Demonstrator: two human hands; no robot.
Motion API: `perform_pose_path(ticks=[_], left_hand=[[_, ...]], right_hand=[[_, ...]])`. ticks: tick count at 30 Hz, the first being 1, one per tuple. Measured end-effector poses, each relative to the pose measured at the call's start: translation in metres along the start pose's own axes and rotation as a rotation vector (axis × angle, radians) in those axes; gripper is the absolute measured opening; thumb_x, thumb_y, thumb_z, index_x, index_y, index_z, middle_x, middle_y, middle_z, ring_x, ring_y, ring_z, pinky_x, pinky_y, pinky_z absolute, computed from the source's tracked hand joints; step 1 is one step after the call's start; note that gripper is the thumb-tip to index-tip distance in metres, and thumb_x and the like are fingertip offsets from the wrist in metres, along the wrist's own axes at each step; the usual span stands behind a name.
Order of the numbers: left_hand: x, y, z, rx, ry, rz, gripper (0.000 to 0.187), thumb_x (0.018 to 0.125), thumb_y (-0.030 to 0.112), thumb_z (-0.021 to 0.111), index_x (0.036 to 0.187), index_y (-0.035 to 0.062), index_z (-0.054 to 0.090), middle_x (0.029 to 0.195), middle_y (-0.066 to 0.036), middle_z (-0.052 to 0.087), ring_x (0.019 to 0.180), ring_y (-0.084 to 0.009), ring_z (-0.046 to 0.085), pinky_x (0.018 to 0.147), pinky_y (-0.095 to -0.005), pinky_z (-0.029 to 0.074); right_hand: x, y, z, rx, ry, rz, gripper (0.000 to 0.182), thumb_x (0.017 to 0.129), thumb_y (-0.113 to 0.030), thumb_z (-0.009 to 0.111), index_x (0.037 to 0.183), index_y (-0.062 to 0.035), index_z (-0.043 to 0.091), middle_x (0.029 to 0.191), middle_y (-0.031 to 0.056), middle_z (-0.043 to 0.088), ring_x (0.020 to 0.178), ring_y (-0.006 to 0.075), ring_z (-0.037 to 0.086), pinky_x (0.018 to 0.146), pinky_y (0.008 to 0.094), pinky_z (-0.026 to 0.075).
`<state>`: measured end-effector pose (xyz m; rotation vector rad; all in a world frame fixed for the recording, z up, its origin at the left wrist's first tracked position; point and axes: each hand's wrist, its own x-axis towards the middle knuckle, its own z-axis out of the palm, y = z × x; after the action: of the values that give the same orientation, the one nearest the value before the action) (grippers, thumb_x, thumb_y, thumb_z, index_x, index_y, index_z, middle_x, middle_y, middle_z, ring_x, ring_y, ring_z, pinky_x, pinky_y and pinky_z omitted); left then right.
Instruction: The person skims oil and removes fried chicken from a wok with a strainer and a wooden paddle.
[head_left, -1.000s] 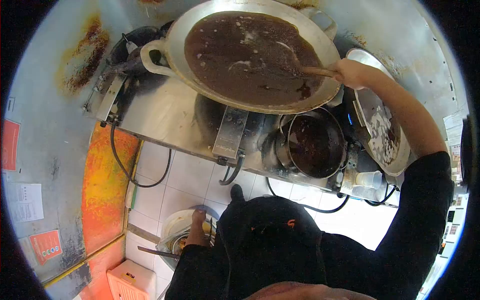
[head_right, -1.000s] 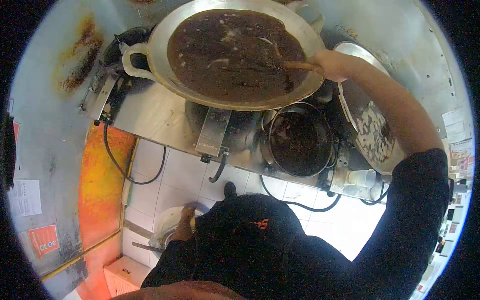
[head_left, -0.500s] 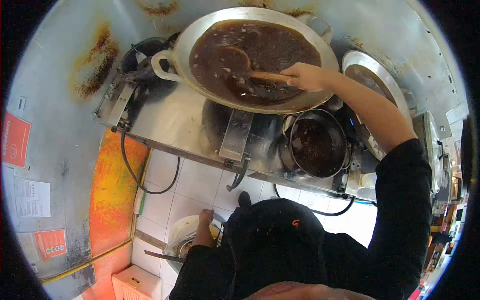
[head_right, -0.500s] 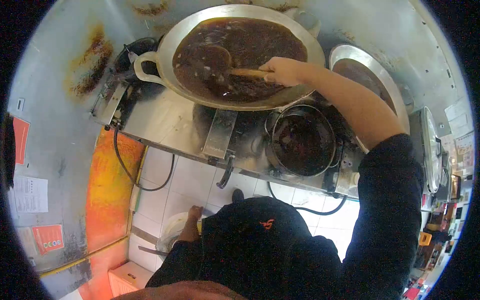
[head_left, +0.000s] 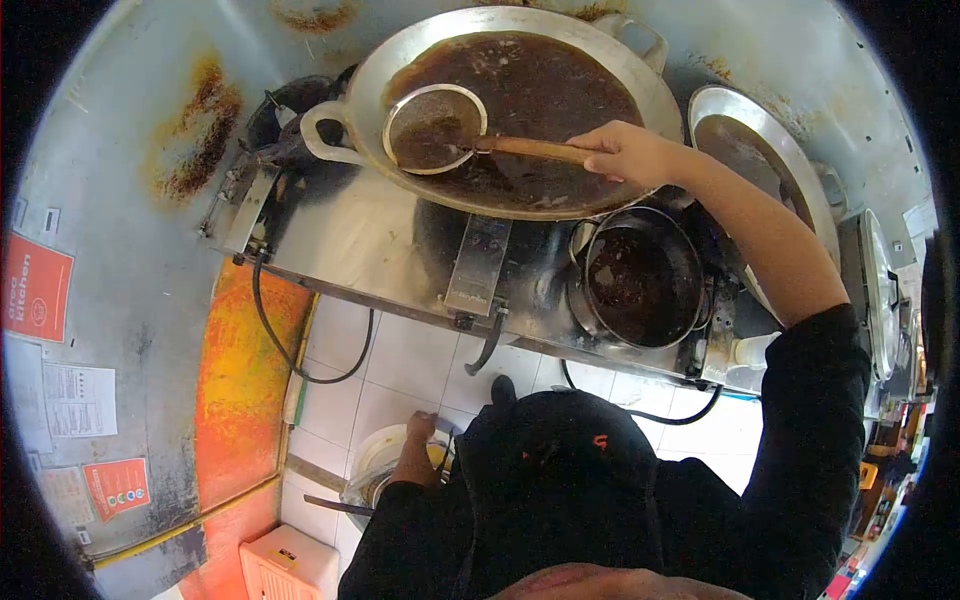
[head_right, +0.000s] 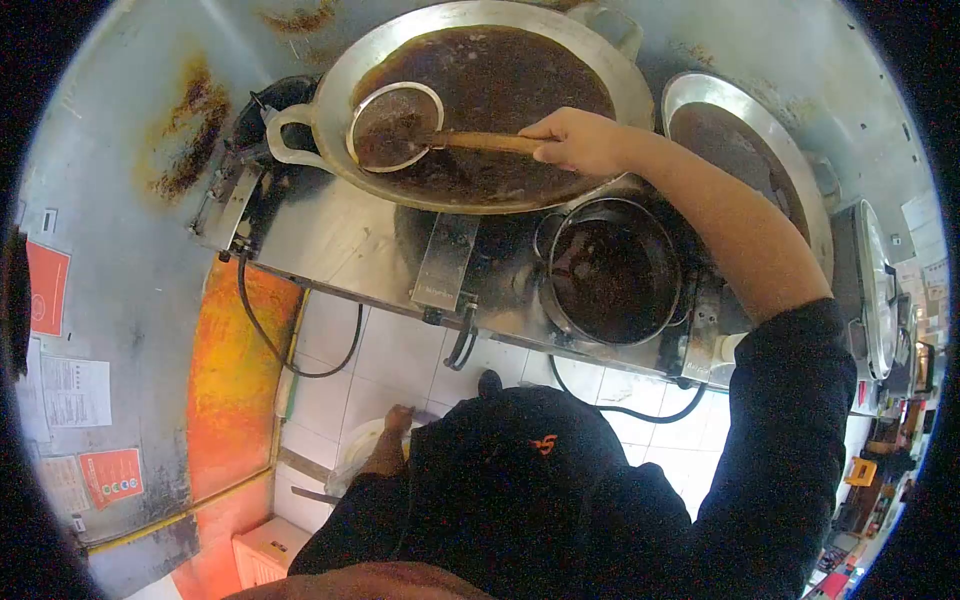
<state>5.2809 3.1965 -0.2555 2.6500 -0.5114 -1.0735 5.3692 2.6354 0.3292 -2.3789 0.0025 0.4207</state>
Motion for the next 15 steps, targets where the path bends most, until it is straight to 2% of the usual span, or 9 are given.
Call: perform_pose_path(ticks=[2, 4, 5, 7, 8, 10, 11, 13, 15], left_hand=[[-0.008, 0.019, -0.026, 0.018, 0.049, 0.021, 0.036, 0.084, 0.029, 0.048, 0.107, 0.0039, 0.057, 0.1, -0.021, 0.06, 0.1, -0.0349, 0.056, 0.086, -0.0411, 0.045], [-0.008, 0.032, -0.045, 0.398, -0.073, 0.287, 0.03, 0.086, 0.025, 0.043, 0.106, 0.0083, 0.059, 0.096, -0.02, 0.062, 0.098, -0.0319, 0.057, 0.083, -0.041, 0.047], [0.009, 0.01, -0.009, 0.4, -0.074, 0.287, 0.03, 0.086, 0.025, 0.043, 0.106, 0.0083, 0.059, 0.096, -0.02, 0.062, 0.098, -0.0319, 0.057, 0.083, -0.041, 0.047], [0.036, -0.021, 0.018, -0.268, 0.133, 0.263, 0.028, 0.088, 0.022, 0.04, 0.102, 0.0087, 0.06, 0.094, -0.02, 0.062, 0.096, -0.0302, 0.058, 0.082, -0.0407, 0.047], [0.031, -0.011, 0.009, -0.265, 0.132, 0.264, 0.028, 0.088, 0.022, 0.04, 0.102, 0.0087, 0.06, 0.094, -0.02, 0.062, 0.096, -0.0302, 0.058, 0.082, -0.0407, 0.047], [0.004, 0.023, -0.041, 0.317, -0.019, 0.298, 0.028, 0.085, 0.027, 0.047, 0.098, 0.0057, 0.061, 0.094, -0.02, 0.062, 0.094, -0.0324, 0.058, 0.082, -0.0407, 0.047], [0.008, 0.021, -0.039, 0.319, -0.02, 0.299, 0.028, 0.085, 0.027, 0.047, 0.098, 0.0057, 0.061, 0.094, -0.02, 0.062, 0.094, -0.0324, 0.058, 0.082, -0.0407, 0.047], [0.031, -0.006, -0.011, -0.044, 0.019, 0.072, 0.035, 0.08, 0.034, 0.057, 0.095, 0.0018, 0.06, 0.094, -0.021, 0.062, 0.093, -0.0345, 0.059, 0.083, -0.0398, 0.046], [0.009, 0.035, -0.042, -0.134, 0.034, -0.068, 0.041, 0.077, 0.037, 0.06, 0.095, 0.0, 0.059, 0.095, -0.021, 0.062, 0.094, -0.035, 0.058, 0.084, -0.0397, 0.046]], right_hand=[[-0.005, 0.003, 0.001, 0.015, 0.013, -0.008, 0.035, 0.087, -0.013, 0.047, 0.12, -0.0029, 0.051, 0.061, 0.0004, 0.046, 0.056, 0.0102, 0.043, 0.054, 0.0283, 0.038], [-0.01, 0.004, 0.0, 0.008, 0.009, 0.002, 0.035, 0.088, -0.014, 0.047, 0.12, -0.0031, 0.051, 0.06, -0.0007, 0.044, 0.055, 0.0097, 0.042, 0.053, 0.028, 0.037], [-0.014, 0.0, -0.001, 0.01, 0.011, 0.003, 0.035, 0.088, -0.014, 0.047, 0.12, -0.0031, 0.051, 0.06, -0.0007, 0.044, 0.055, 0.0097, 0.042, 0.053, 0.028, 0.037], [-0.023, -0.009, -0.001, -0.005, 0.017, 0.059, 0.034, 0.088, -0.015, 0.048, 0.12, -0.0037, 0.051, 0.059, -0.0018, 0.041, 0.054, 0.0092, 0.04, 0.052, 0.0277, 0.037], [-0.025, -0.008, -0.002, -0.002, 0.019, 0.06, 0.034, 0.088, -0.015, 0.048, 0.12, -0.0037, 0.051, 0.059, -0.0018, 0.041, 0.054, 0.0092, 0.04, 0.052, 0.0277, 0.037], [-0.031, -0.003, -0.003, 0.077, -0.019, 0.066, 0.034, 0.088, -0.016, 0.048, 0.12, -0.0042, 0.051, 0.061, -0.0011, 0.043, 0.056, 0.0086, 0.041, 0.053, 0.0269, 0.036], [-0.034, -0.004, -0.004, 0.079, -0.017, 0.067, 0.034, 0.088, -0.016, 0.048, 0.12, -0.0042, 0.051, 0.061, -0.0011, 0.043, 0.056, 0.0086, 0.041, 0.053, 0.0269, 0.036], [-0.043, -0.007, -0.005, 0.008, 0.002, -0.034, 0.034, 0.088, -0.014, 0.048, 0.12, -0.0035, 0.051, 0.064, 0.0, 0.046, 0.057, 0.0083, 0.042, 0.053, 0.0262, 0.036], [-0.054, -0.009, -0.005, -0.026, 0.033, -0.017, 0.034, 0.087, -0.013, 0.048, 0.12, -0.003, 0.051, 0.065, 0.0005, 0.047, 0.058, 0.0082, 0.042, 0.054, 0.0261, 0.037]])
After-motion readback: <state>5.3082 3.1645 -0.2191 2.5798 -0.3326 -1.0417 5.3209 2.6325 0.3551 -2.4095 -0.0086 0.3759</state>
